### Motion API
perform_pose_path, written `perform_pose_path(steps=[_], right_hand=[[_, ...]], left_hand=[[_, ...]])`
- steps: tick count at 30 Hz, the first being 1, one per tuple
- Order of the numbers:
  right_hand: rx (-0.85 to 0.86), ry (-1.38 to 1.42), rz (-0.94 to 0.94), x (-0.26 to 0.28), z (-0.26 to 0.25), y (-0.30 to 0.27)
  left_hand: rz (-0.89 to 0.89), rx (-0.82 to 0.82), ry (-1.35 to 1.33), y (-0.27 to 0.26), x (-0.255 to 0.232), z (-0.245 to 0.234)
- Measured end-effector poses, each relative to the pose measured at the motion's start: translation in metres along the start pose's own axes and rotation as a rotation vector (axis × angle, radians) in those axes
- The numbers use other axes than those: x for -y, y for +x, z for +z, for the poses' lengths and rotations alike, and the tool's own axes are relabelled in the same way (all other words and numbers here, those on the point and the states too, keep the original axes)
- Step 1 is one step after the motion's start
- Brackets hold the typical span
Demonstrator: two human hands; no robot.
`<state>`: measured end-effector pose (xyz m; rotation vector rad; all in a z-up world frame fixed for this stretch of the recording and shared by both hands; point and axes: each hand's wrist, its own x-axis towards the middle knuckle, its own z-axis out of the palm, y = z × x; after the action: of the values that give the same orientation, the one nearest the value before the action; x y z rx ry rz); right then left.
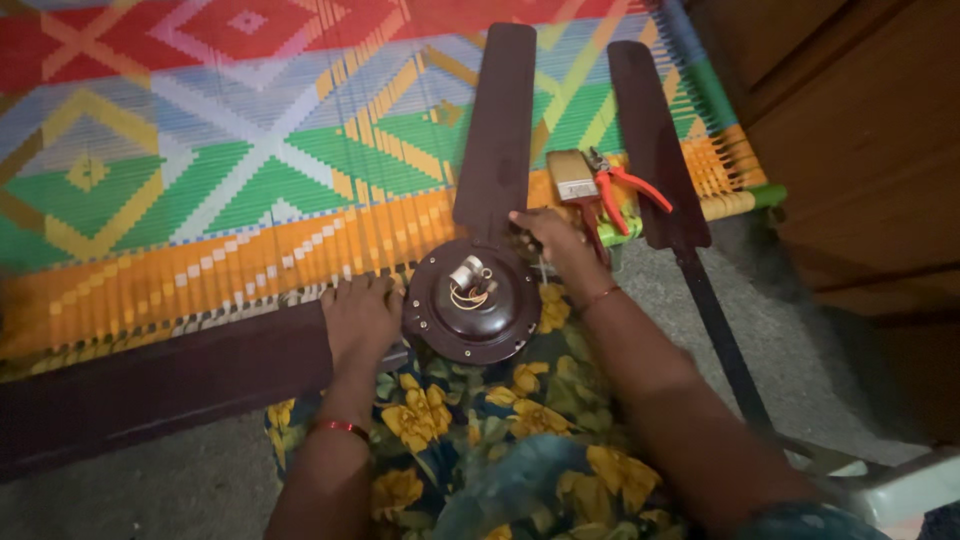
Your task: The person uses a screwdriver to loosen and remove screws from the central hub of a ceiling fan. They detach two fan blades and place them on the woven cot beside them, leaving the motor housing and one blade attached.
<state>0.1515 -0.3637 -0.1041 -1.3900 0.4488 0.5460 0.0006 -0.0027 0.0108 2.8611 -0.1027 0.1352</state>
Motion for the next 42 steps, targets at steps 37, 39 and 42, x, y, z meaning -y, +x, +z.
perform_pose_path(steps=[37, 39, 42], right_hand=[[-0.716, 0.181, -0.528, 0.027, -0.325, -0.116], [-0.771, 0.091, -0.436, 0.024, -0.334, -0.122], [-0.798, 0.0, -0.268, 0.018, -0.347, -0.132]], left_hand=[[-0.014, 0.079, 0.232, -0.003, -0.004, 0.003], [-0.004, 0.049, 0.248, -0.004, -0.004, 0.003], [0.018, 0.023, 0.234, -0.004, -0.002, 0.004]])
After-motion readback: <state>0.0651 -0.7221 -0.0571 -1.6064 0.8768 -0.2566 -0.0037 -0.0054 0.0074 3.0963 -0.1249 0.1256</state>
